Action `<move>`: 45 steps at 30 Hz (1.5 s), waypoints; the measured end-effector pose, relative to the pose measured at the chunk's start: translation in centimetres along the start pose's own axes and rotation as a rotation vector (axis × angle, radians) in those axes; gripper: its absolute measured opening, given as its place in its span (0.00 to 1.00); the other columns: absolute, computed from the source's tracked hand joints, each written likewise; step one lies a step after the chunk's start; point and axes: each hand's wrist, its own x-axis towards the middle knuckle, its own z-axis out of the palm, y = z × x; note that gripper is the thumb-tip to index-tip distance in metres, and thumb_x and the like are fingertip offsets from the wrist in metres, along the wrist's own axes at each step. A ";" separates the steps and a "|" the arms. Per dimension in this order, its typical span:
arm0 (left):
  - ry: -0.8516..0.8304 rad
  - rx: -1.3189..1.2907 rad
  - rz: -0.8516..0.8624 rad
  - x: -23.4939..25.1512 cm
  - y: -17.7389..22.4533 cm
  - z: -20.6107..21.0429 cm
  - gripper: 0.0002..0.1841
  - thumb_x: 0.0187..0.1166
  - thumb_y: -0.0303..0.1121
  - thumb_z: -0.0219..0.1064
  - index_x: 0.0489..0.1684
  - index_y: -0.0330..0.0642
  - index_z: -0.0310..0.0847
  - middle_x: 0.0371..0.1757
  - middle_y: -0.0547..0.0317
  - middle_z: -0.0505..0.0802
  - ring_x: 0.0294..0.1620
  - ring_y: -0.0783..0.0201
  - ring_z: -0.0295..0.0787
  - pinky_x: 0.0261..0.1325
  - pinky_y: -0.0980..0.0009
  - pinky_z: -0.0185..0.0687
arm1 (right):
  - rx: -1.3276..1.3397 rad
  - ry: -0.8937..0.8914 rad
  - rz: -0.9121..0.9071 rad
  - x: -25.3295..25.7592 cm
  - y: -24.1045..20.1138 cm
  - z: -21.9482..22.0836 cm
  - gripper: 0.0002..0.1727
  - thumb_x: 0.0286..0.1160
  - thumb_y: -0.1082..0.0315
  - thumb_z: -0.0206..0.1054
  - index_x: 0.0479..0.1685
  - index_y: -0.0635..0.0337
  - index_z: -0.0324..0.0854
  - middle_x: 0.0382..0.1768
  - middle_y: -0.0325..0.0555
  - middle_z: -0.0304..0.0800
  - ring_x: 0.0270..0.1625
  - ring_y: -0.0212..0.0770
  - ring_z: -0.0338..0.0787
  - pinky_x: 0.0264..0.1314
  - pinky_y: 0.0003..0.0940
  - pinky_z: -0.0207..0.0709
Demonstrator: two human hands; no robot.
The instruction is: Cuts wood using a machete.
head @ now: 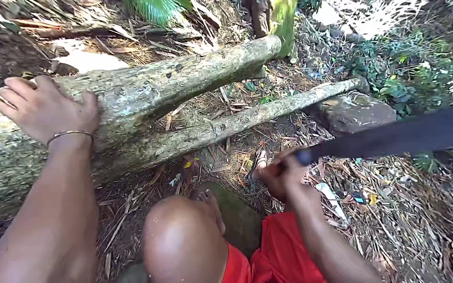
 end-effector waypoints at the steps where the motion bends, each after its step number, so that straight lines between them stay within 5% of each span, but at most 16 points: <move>1: -0.001 0.000 -0.007 -0.1 0.2 -0.3 0.50 0.66 0.77 0.46 0.77 0.43 0.71 0.82 0.31 0.73 0.83 0.30 0.67 0.80 0.25 0.49 | -0.118 -0.051 0.208 -2.6 4.3 1.5 0.09 0.73 0.74 0.65 0.44 0.73 0.77 0.21 0.48 0.85 0.21 0.39 0.86 0.28 0.38 0.86; 3: -0.005 -0.001 -0.009 -0.7 0.8 -1.0 0.51 0.67 0.76 0.47 0.80 0.40 0.68 0.82 0.28 0.72 0.84 0.28 0.65 0.81 0.25 0.48 | -0.351 -0.201 0.715 -8.0 10.2 3.1 0.11 0.75 0.73 0.67 0.49 0.70 0.76 0.20 0.45 0.81 0.16 0.36 0.80 0.22 0.33 0.80; 5: 0.012 -0.028 -0.007 -1.1 1.4 -2.0 0.50 0.68 0.72 0.51 0.80 0.37 0.67 0.82 0.24 0.71 0.85 0.26 0.63 0.82 0.24 0.46 | -0.251 -0.254 0.867 -10.0 11.2 3.5 0.11 0.72 0.77 0.65 0.50 0.67 0.72 0.19 0.44 0.78 0.14 0.36 0.78 0.18 0.32 0.79; 9: 0.032 -0.031 0.012 -0.9 0.7 -1.2 0.49 0.67 0.73 0.51 0.77 0.36 0.71 0.82 0.25 0.72 0.85 0.25 0.63 0.81 0.24 0.47 | 0.101 -0.194 0.445 -8.7 3.2 1.2 0.15 0.54 0.81 0.64 0.45 0.68 0.74 0.19 0.44 0.83 0.15 0.37 0.82 0.19 0.34 0.83; 14: -0.003 -0.059 -0.005 -0.6 0.7 -0.6 0.49 0.68 0.72 0.51 0.80 0.37 0.67 0.82 0.24 0.70 0.84 0.25 0.63 0.80 0.22 0.46 | 0.221 -0.116 -0.167 -0.1 -5.3 -2.6 0.04 0.57 0.70 0.70 0.29 0.54 0.80 0.16 0.38 0.86 0.17 0.35 0.85 0.25 0.35 0.84; 17: 0.005 -0.040 -0.013 -0.4 0.6 -0.4 0.49 0.67 0.73 0.51 0.79 0.39 0.69 0.82 0.25 0.70 0.85 0.25 0.63 0.80 0.22 0.47 | 0.242 -0.066 -0.326 1.8 -4.9 -1.8 0.02 0.62 0.66 0.68 0.30 0.46 0.82 0.18 0.35 0.85 0.19 0.35 0.84 0.26 0.36 0.84; 19: 0.006 -0.018 -0.011 -0.4 0.5 -0.2 0.49 0.66 0.73 0.51 0.77 0.39 0.71 0.81 0.25 0.71 0.84 0.25 0.64 0.79 0.23 0.50 | 0.180 -0.097 -0.178 -1.1 -0.2 -0.2 0.05 0.64 0.68 0.67 0.36 0.54 0.78 0.20 0.38 0.87 0.21 0.37 0.87 0.29 0.38 0.87; 21: 0.011 -0.010 -0.004 -0.4 0.7 -0.5 0.48 0.68 0.72 0.51 0.76 0.37 0.70 0.79 0.23 0.72 0.82 0.23 0.65 0.78 0.23 0.51 | -0.006 -0.137 0.209 -6.5 5.9 1.5 0.12 0.62 0.79 0.65 0.45 0.70 0.74 0.17 0.41 0.84 0.18 0.35 0.85 0.26 0.33 0.85; 23: 0.009 -0.005 -0.003 -0.7 0.9 -0.7 0.47 0.69 0.72 0.50 0.75 0.36 0.70 0.78 0.23 0.73 0.81 0.23 0.66 0.78 0.24 0.52 | -0.250 -0.250 0.746 -10.9 9.6 2.4 0.10 0.72 0.79 0.65 0.49 0.68 0.73 0.16 0.42 0.79 0.14 0.34 0.79 0.18 0.30 0.78; 25: 0.009 -0.022 -0.007 -1.1 1.4 -1.3 0.47 0.70 0.70 0.52 0.75 0.34 0.71 0.79 0.22 0.72 0.82 0.23 0.65 0.79 0.24 0.51 | -0.244 -0.263 0.997 -12.6 10.5 2.6 0.09 0.73 0.77 0.63 0.48 0.64 0.71 0.18 0.42 0.76 0.14 0.36 0.76 0.17 0.32 0.77; 29: 0.020 -0.003 0.013 -0.9 0.9 -1.2 0.48 0.70 0.72 0.51 0.75 0.35 0.71 0.80 0.23 0.72 0.82 0.23 0.65 0.79 0.24 0.51 | 0.095 -0.085 0.758 -12.0 5.4 1.2 0.07 0.67 0.81 0.58 0.42 0.65 0.71 0.16 0.44 0.79 0.12 0.37 0.79 0.15 0.33 0.79; 33: 0.017 -0.020 0.017 -0.3 0.5 -0.3 0.50 0.68 0.75 0.49 0.76 0.37 0.71 0.81 0.25 0.71 0.83 0.25 0.64 0.79 0.24 0.49 | 0.293 -0.005 0.269 -6.5 1.6 -1.4 0.04 0.61 0.76 0.57 0.34 0.62 0.73 0.12 0.42 0.81 0.13 0.37 0.82 0.18 0.34 0.83; 38: -0.001 -0.027 0.007 -0.3 0.5 -0.3 0.50 0.67 0.76 0.48 0.77 0.40 0.71 0.83 0.27 0.70 0.85 0.26 0.63 0.80 0.22 0.47 | 0.316 -0.035 -0.077 -2.4 2.5 -1.0 0.02 0.62 0.73 0.61 0.31 0.56 0.77 0.16 0.37 0.84 0.18 0.35 0.85 0.26 0.34 0.84; 41: 0.000 -0.022 -0.004 -0.4 0.7 -0.7 0.50 0.68 0.75 0.49 0.79 0.40 0.69 0.83 0.26 0.70 0.85 0.26 0.62 0.81 0.22 0.46 | 0.005 -0.129 0.295 -6.8 8.3 0.3 0.10 0.60 0.80 0.63 0.42 0.70 0.75 0.16 0.42 0.84 0.16 0.35 0.84 0.24 0.33 0.84; 44: -0.008 -0.030 -0.014 -0.7 1.0 -0.8 0.50 0.68 0.73 0.51 0.81 0.38 0.67 0.82 0.24 0.70 0.85 0.25 0.63 0.81 0.23 0.47 | -0.290 -0.308 0.960 -10.3 12.1 1.0 0.08 0.75 0.74 0.64 0.49 0.65 0.74 0.19 0.43 0.78 0.16 0.36 0.79 0.21 0.33 0.79; 45: -0.012 -0.024 -0.017 -0.7 1.2 -1.0 0.49 0.69 0.72 0.50 0.81 0.38 0.67 0.82 0.24 0.70 0.84 0.25 0.63 0.81 0.23 0.47 | -0.266 -0.283 1.038 -10.8 12.3 1.1 0.08 0.75 0.74 0.64 0.49 0.63 0.72 0.19 0.42 0.77 0.15 0.37 0.78 0.19 0.34 0.79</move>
